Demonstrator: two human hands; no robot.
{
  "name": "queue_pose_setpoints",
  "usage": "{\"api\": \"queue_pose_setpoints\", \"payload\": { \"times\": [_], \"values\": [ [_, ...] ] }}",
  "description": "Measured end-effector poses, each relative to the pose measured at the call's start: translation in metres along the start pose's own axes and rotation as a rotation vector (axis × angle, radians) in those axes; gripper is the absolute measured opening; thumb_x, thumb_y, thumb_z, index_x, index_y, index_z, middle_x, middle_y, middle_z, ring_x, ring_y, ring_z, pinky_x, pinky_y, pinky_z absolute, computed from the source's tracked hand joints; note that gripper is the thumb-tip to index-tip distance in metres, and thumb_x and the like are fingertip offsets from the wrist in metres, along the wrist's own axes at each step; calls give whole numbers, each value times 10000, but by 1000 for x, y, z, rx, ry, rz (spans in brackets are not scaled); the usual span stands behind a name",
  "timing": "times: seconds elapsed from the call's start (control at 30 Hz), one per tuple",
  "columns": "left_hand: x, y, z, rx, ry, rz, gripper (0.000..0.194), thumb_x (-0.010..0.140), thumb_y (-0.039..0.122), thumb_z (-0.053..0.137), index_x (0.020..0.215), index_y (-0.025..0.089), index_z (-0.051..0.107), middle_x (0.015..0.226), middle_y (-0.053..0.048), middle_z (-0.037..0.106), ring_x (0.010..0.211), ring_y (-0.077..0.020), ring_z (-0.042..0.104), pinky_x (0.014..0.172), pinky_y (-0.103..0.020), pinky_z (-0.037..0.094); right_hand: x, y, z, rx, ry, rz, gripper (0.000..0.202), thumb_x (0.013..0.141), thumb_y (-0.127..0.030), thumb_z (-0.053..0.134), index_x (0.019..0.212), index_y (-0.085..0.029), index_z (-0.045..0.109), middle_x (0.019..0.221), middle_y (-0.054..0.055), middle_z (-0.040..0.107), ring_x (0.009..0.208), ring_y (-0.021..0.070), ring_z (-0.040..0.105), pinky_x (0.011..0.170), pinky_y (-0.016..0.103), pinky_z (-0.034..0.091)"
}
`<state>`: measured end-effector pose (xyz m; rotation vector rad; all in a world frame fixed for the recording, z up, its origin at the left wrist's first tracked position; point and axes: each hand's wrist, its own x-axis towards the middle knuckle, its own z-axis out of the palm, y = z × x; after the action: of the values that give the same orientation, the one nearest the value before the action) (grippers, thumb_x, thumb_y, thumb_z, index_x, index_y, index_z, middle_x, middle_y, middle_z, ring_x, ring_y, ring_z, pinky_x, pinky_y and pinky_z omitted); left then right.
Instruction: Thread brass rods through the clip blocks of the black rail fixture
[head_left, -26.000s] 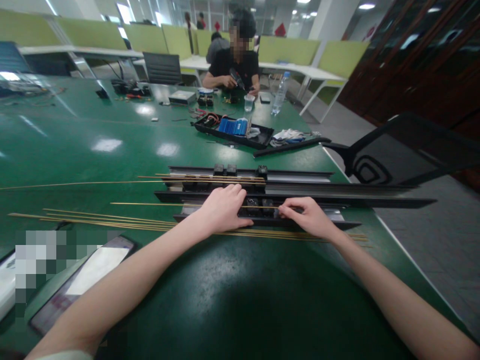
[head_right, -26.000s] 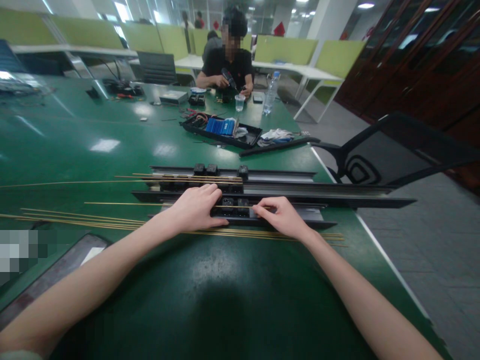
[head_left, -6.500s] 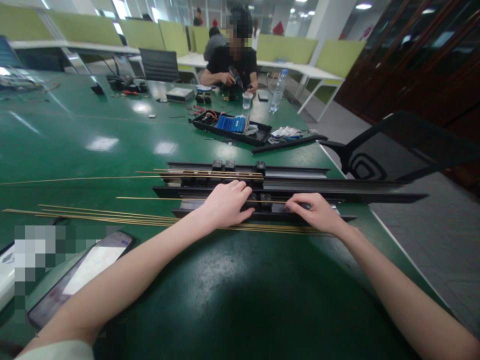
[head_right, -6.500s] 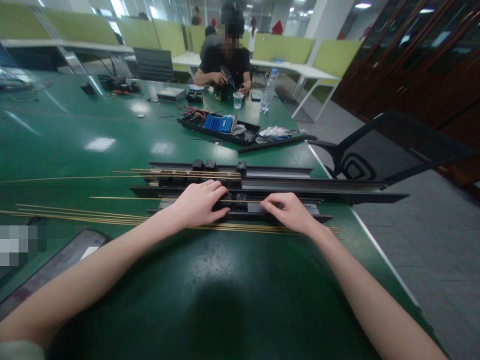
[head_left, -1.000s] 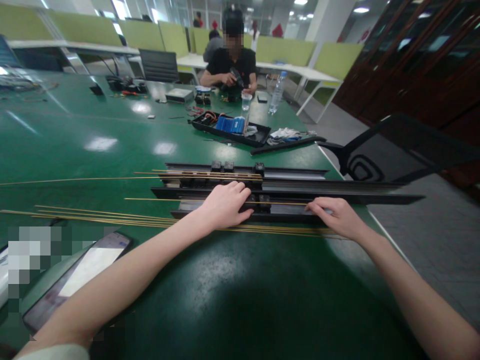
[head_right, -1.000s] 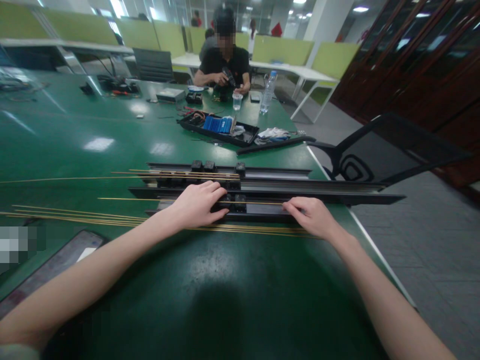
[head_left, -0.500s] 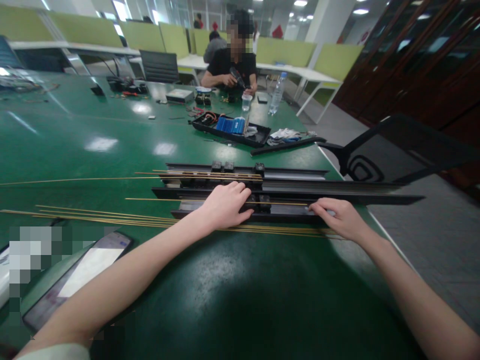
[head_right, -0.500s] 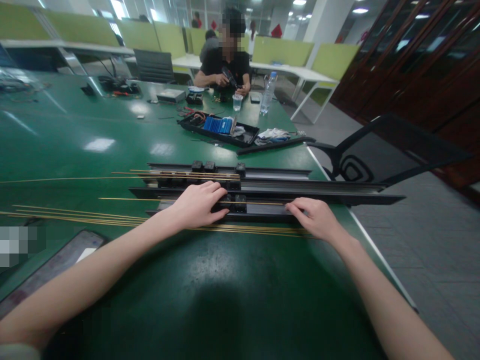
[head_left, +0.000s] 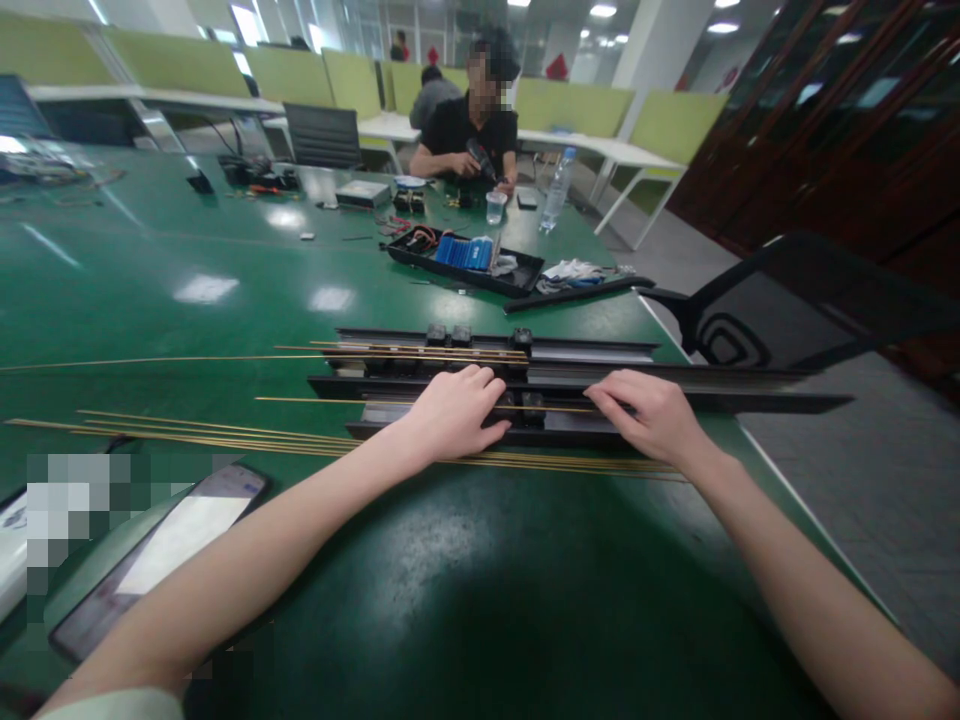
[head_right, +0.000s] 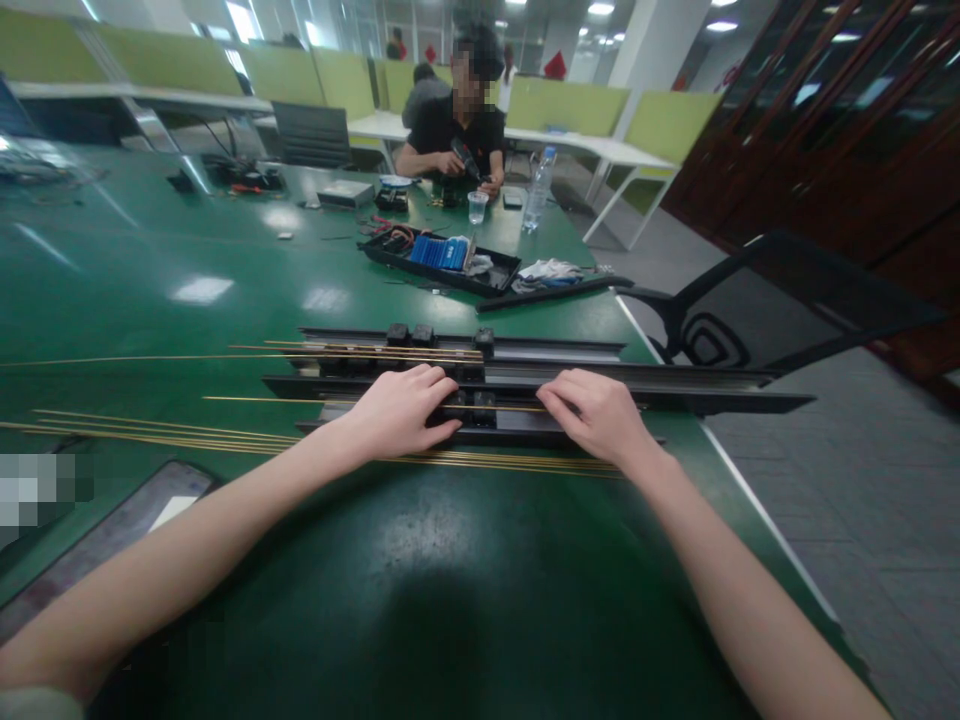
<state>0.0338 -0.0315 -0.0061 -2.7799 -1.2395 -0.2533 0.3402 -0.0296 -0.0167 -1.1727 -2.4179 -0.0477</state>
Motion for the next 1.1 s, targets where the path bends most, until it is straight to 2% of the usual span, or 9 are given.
{"api": "queue_pose_setpoints", "payload": {
  "times": [0.17,0.37,0.53,1.1],
  "values": [
    [0,0,0,-5,5,2,345,940,462,512,1105,176,611,1089,-95,658,1064,-264,620,767,-366,516,19,-19,0,12,-39,-105,275,1006,-310,464,923,-223,711,939,89,740,902,254,660,822,393,502],
    [0,1,-1,-16,-1,-4,343,935,456,520,1118,180,609,1099,-98,657,1079,-263,615,792,-365,521,35,-35,3,-84,-118,-174,336,1006,-332,471,800,-198,701,799,82,716,776,229,630,717,354,442],
    [0,1,0,-16,-2,-1,345,932,457,519,1111,177,610,1097,-99,658,1068,-263,620,774,-362,523,41,-44,9,-150,-161,-208,390,1023,-374,450,757,-190,667,764,77,697,746,212,615,696,337,415],
    [1,1,-1,-6,-6,-5,338,927,459,518,1095,181,612,1093,-100,656,1057,-266,614,763,-367,525,39,-40,16,-90,-169,-194,362,1023,-376,462,763,-193,635,762,66,678,729,194,610,683,309,412]
  ]
}}
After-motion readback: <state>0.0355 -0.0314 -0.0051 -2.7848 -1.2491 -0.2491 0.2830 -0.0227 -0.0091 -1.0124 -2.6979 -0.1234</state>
